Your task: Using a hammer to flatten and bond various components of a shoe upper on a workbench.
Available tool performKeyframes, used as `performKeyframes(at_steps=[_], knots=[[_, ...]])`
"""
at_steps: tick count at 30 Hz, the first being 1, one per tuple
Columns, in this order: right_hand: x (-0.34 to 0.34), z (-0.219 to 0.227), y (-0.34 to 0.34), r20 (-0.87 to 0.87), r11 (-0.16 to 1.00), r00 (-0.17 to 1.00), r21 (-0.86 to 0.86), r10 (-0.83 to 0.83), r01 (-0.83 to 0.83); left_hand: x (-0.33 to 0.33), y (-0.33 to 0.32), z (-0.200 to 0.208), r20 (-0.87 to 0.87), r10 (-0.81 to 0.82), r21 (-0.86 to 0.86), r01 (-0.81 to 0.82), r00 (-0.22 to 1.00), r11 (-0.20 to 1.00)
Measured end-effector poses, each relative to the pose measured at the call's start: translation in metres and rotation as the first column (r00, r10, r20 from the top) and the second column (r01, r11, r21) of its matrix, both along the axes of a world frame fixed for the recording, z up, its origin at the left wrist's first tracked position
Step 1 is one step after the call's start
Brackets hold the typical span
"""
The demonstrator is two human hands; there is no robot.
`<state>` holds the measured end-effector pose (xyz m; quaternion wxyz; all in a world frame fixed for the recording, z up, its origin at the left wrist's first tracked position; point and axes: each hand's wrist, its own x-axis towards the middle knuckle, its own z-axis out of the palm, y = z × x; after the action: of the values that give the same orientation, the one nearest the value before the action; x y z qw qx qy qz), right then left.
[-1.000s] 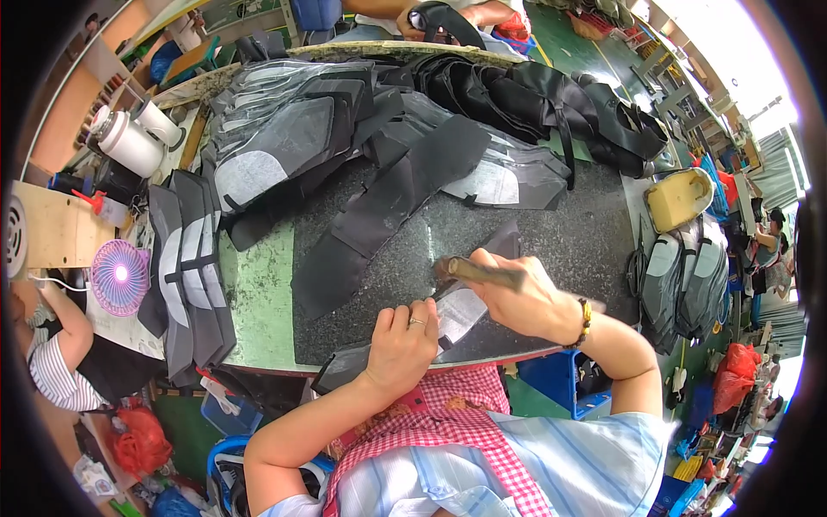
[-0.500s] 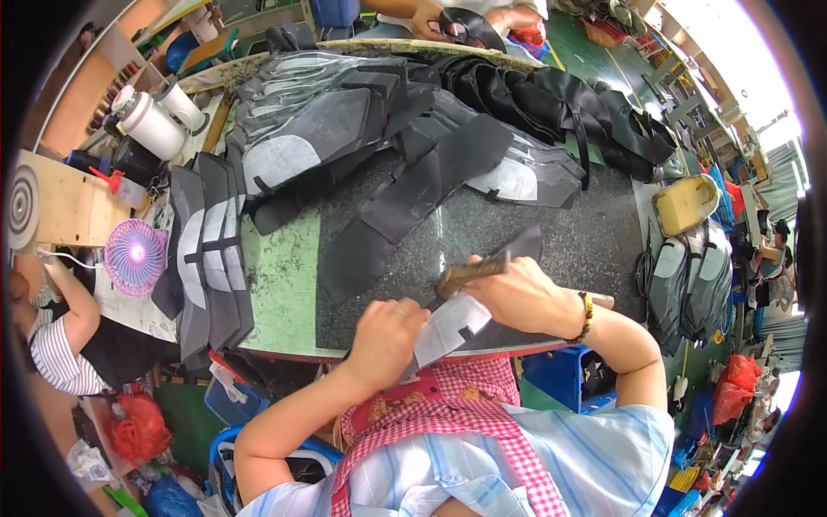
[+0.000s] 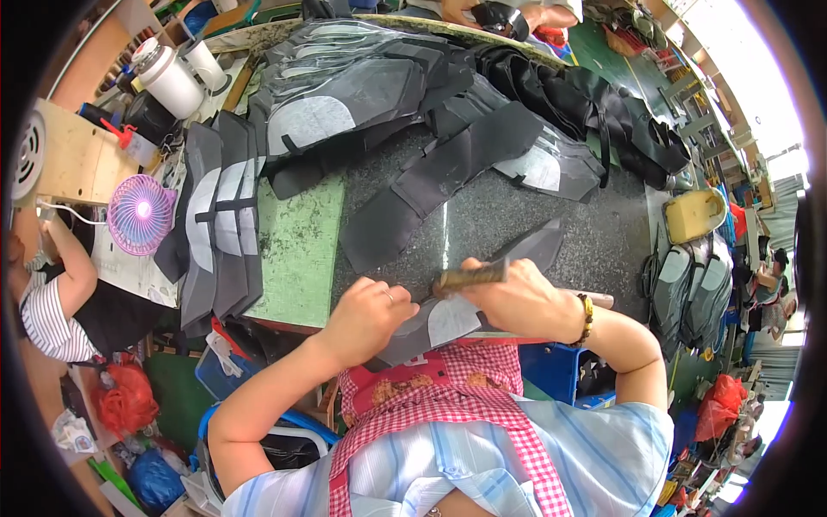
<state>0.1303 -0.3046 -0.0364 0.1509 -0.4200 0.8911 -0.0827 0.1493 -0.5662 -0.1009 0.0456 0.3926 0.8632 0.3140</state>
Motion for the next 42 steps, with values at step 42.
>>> performKeyframes(at_steps=[42], knots=[[0.017,-0.005,-0.024,-0.068,0.982,0.993,-0.172,-0.093,0.081,0.019,0.003,-0.024,-0.272,0.364,0.264,-0.295,0.891,0.918]])
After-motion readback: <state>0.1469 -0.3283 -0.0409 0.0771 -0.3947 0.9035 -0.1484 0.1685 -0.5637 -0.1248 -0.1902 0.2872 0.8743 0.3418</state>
